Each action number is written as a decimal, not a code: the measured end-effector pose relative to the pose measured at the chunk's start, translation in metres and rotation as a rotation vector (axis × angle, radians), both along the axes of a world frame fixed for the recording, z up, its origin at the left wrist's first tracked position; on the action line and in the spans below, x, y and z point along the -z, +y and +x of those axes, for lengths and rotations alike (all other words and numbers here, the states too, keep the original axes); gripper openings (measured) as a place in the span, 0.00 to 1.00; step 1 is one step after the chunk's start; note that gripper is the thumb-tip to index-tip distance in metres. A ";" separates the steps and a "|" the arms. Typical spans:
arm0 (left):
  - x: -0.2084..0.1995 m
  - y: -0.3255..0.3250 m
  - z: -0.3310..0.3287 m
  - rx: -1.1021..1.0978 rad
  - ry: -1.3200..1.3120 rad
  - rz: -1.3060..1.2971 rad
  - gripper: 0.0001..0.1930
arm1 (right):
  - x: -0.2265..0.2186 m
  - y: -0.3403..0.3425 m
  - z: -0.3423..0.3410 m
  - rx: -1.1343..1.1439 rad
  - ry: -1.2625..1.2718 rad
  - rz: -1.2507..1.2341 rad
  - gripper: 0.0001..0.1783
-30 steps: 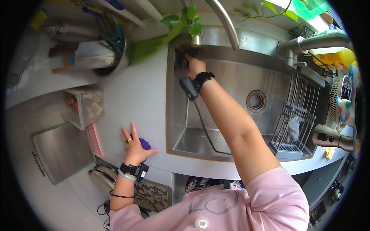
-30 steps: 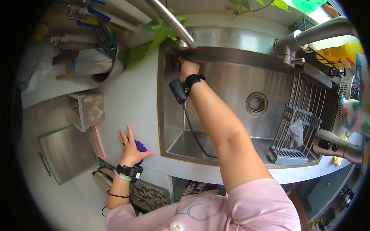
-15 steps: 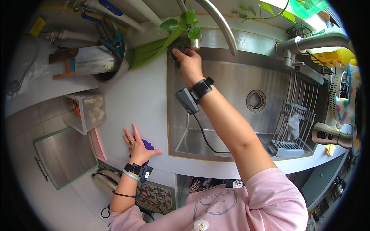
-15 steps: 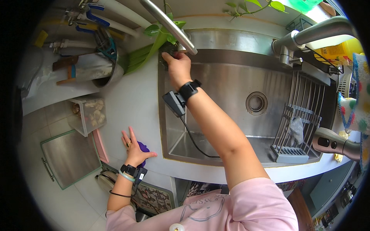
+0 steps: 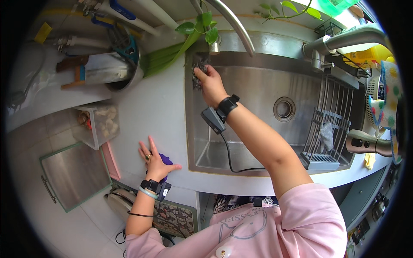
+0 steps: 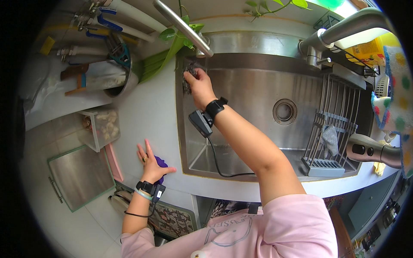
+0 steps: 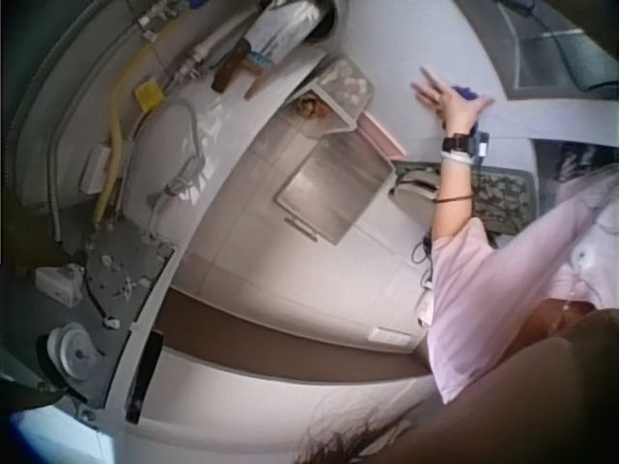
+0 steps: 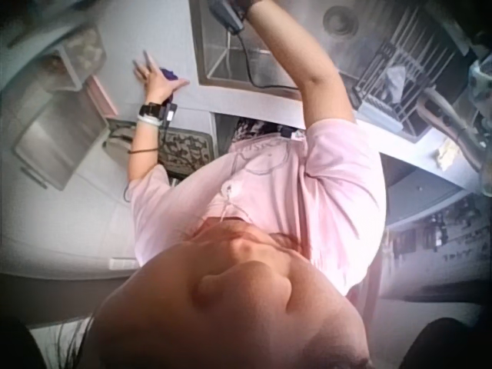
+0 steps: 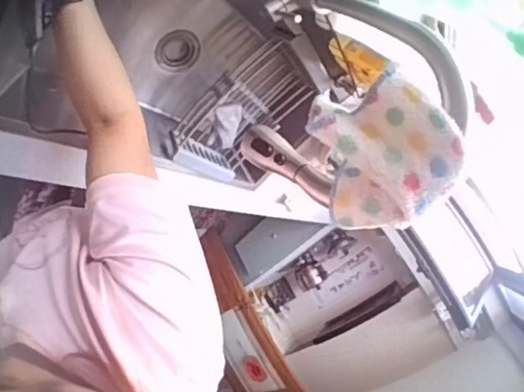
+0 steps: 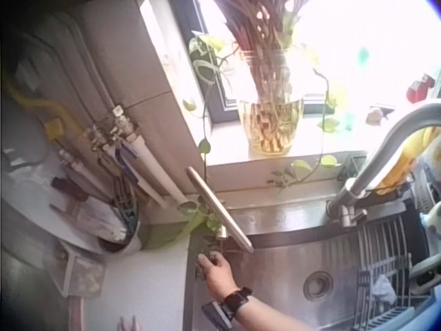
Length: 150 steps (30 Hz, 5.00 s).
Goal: The person scrubs a stainless steel kitchen sink using a purple cloth and a steel wool pad. They rinse the sink with the faucet sprayer, wipe the surrounding countertop, and clean the sink drain and faucet area.
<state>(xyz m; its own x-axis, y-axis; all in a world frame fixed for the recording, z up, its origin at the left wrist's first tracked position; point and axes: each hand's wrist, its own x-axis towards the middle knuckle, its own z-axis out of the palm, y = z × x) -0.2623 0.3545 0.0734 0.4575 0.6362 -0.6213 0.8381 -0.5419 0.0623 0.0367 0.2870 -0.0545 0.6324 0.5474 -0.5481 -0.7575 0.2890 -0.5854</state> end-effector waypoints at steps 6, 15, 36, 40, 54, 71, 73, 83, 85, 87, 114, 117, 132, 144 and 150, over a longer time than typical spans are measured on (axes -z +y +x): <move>-0.001 0.002 0.002 0.009 0.039 -0.006 0.83 | -0.017 -0.002 0.026 0.054 -0.079 0.175 0.13; 0.000 0.003 0.005 -0.009 0.065 -0.020 0.83 | -0.028 -0.022 0.011 -0.235 0.068 -0.107 0.12; 0.002 0.003 0.004 0.016 0.079 -0.012 0.84 | 0.056 -0.002 0.000 0.131 -0.947 -0.525 0.16; 0.000 0.003 0.005 0.024 0.077 -0.006 0.83 | 0.104 0.007 0.015 0.015 -0.749 -0.804 0.16; 0.000 0.003 0.004 0.011 0.023 -0.018 0.83 | 0.047 0.015 0.026 0.260 -0.008 -0.229 0.18; 0.000 0.003 0.000 0.014 0.009 -0.004 0.82 | 0.158 -0.192 0.126 0.002 -0.274 -1.000 0.14; 0.001 0.003 0.000 0.008 0.017 0.000 0.82 | 0.142 -0.139 0.106 -0.599 -0.779 -1.196 0.17; 0.001 0.003 -0.002 0.006 0.001 0.013 0.81 | 0.052 -0.098 0.082 0.379 0.333 0.044 0.03; 0.000 0.003 -0.002 0.000 0.015 0.011 0.81 | 0.045 -0.122 0.092 0.533 0.284 -0.015 0.04; 0.000 0.002 -0.002 -0.003 0.023 0.021 0.82 | 0.036 -0.105 0.088 0.443 0.338 -0.029 0.03; 0.001 0.003 -0.004 0.028 -0.040 0.050 0.81 | -0.005 -0.204 0.128 0.791 0.079 -0.114 0.08; 0.002 0.002 -0.005 0.008 -0.034 0.038 0.82 | -0.005 -0.201 0.130 0.817 -0.012 -0.154 0.06; 0.005 0.003 -0.008 0.010 -0.050 0.043 0.80 | 0.024 -0.215 0.142 0.924 0.009 -0.094 0.04; 0.004 0.002 -0.006 0.023 -0.074 0.060 0.81 | 0.114 -0.238 0.158 0.302 -0.213 -0.550 0.09; 0.006 0.004 -0.009 0.045 -0.082 0.067 0.81 | 0.158 -0.160 0.115 -0.581 -1.080 -1.041 0.19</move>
